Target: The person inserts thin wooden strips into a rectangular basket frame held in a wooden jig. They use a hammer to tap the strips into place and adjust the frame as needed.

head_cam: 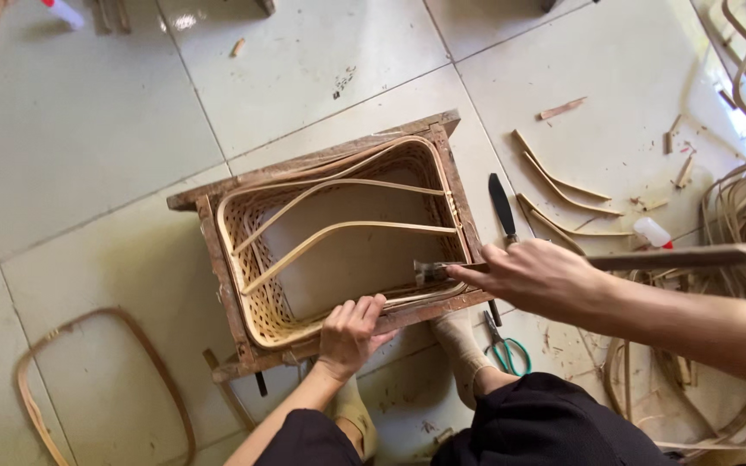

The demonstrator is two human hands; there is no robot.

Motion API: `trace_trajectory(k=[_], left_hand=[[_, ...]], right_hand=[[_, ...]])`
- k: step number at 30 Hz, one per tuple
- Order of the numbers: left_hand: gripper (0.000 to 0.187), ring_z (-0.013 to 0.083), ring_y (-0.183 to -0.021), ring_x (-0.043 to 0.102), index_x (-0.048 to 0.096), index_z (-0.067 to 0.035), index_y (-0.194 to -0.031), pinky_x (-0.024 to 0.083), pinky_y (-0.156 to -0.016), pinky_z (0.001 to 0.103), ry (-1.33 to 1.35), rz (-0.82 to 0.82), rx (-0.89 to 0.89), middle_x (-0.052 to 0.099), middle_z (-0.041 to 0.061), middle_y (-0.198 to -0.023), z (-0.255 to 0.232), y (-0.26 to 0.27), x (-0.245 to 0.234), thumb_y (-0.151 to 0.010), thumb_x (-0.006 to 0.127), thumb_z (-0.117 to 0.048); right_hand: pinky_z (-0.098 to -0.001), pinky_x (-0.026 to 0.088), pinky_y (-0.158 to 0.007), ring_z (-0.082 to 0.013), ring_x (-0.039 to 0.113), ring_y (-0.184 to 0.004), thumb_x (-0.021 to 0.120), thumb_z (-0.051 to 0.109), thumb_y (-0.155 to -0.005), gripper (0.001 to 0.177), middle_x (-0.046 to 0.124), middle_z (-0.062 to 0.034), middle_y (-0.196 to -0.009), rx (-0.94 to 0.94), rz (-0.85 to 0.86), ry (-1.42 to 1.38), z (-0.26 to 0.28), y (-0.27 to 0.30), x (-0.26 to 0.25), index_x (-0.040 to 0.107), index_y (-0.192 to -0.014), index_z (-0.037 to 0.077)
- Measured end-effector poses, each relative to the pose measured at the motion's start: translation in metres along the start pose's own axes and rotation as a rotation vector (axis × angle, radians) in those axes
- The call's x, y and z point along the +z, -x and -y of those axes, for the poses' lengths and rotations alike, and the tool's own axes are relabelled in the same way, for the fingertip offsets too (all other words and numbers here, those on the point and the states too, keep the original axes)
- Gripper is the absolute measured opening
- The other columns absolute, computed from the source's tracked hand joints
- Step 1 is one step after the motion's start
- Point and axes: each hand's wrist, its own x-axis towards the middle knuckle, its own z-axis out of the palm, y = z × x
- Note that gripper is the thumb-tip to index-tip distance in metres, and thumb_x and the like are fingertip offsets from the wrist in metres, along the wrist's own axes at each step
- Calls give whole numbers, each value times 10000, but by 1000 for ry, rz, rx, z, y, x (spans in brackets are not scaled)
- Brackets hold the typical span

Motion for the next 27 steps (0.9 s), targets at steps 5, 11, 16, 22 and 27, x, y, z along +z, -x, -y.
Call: trace_trajectory(k=[5, 11, 16, 22, 27], left_hand=[[660, 218, -798, 655, 667, -35, -1121, 559, -670, 369, -44, 132, 20, 686, 92, -964, -3, -10, -8, -739, 789, -559], [421, 201, -757, 632, 708, -141, -947, 540, -658, 369, 34, 18, -132, 704, 67, -898, 65, -74, -34, -1013, 547, -524], [362, 278, -762, 687, 732, -51, -1130, 584, -629, 404, -12, -61, -136, 735, 127, -948, 105, -79, -34, -887, 707, -318], [306, 243, -780, 699, 702, -222, -1317, 605, -683, 376, 115, 190, -418, 718, 87, -944, 109, -69, -21, -1035, 592, -271], [258, 243, -887, 709, 678, -82, -1174, 612, -735, 325, -268, -432, -108, 708, 71, -1027, 139, -77, -29, -1028, 601, -279]], right_hand=[[-289, 572, -480, -120, 596, -564, 563, 29, -949, 917, 566, -150, -1094, 73, 22, -134, -2, 11, 9, 49, -1661, 291], [-278, 551, -364, -159, 610, -532, 620, 113, -926, 744, 647, -73, -962, 190, -452, -530, -18, 21, 33, 315, -1585, 278], [-324, 522, -418, -180, 570, -518, 629, 167, -930, 665, 613, -101, -869, 463, -761, -571, -1, 20, 79, 374, -1544, 176], [-311, 562, -395, -174, 581, -496, 586, 175, -960, 682, 638, -81, -881, 475, -503, -568, 18, 10, 114, 363, -1603, 220], [-317, 556, -455, -192, 589, -594, 525, 107, -993, 597, 631, -129, -943, 459, -911, -619, -3, -7, 100, 369, -1569, 136]])
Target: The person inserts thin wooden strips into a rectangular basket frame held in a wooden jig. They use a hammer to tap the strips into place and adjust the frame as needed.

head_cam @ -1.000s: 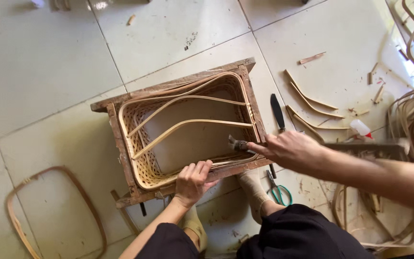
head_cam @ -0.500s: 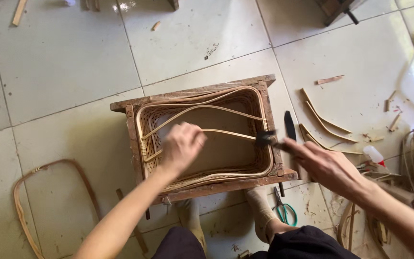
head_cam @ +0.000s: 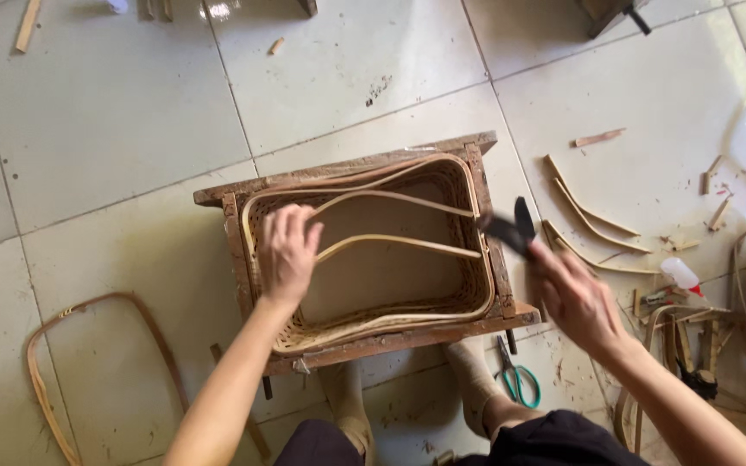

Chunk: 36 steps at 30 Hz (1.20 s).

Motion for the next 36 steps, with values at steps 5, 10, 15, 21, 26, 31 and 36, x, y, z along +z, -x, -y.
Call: trace_trajectory(k=[5, 10, 15, 21, 26, 31, 36], left_hand=[[214, 232, -750, 682, 729, -128, -1192, 587, -587, 310, 202, 509, -410, 726, 96, -936, 26, -2, 13, -1055, 575, -186], [165, 218, -833, 686, 755, -87, -1107, 580, -722, 302, 160, 527, -203, 745, 100, -950, 19, -15, 14, -1013, 643, -165], [710, 302, -1001, 674, 626, -22, -1242, 565, -919, 466, -2, 75, 199, 698, 155, -1128, -14, -73, 56, -844, 600, -610], [891, 261, -1037, 617, 597, -71, -1230, 506, -901, 435, -123, 673, 54, 657, 113, -1146, -8, -101, 89, -918, 338, -865], [778, 289, -1025, 606, 616, -101, -1179, 461, -899, 505, -73, 567, 34, 647, 105, -1093, -12, -99, 92, -901, 465, -811], [810, 306, -978, 614, 633, -108, -1137, 457, -797, 531, -102, 429, 50, 656, 110, -1076, -15, -107, 101, -797, 524, -835], [928, 266, -819, 645, 651, -61, -1081, 501, -717, 436, -132, 396, 95, 676, 114, -968, -9, -88, 116, -858, 419, -931]], right_hand=[[-326, 553, -431, -215, 589, -580, 540, 115, -1007, 567, 630, -141, -917, 76, -40, -36, 2, -28, 14, 400, -1556, 134], [-415, 529, -534, -253, 583, -648, 582, 151, -975, 598, 602, -143, -871, 47, -41, -5, -11, -27, 13, 447, -1557, 168], [-342, 534, -465, -215, 576, -615, 538, 106, -1032, 575, 632, -158, -942, 48, -143, -76, -22, -60, 28, 398, -1586, 164], [-336, 521, -411, -231, 557, -564, 574, 121, -1023, 610, 622, -175, -914, 54, -44, 52, -29, -99, 30, 365, -1595, 152], [-338, 493, -448, -216, 540, -578, 542, 159, -1063, 589, 602, -142, -890, -47, -36, 90, -21, -115, 5, 344, -1618, 171], [-318, 500, -358, -209, 527, -519, 530, 197, -1027, 640, 597, -122, -794, -95, 328, 318, 16, -130, -41, 283, -1617, 215], [-242, 520, -390, -122, 565, -571, 452, 81, -1057, 714, 550, -151, -990, -390, 1082, 596, 65, -104, -70, 99, -1639, 296]])
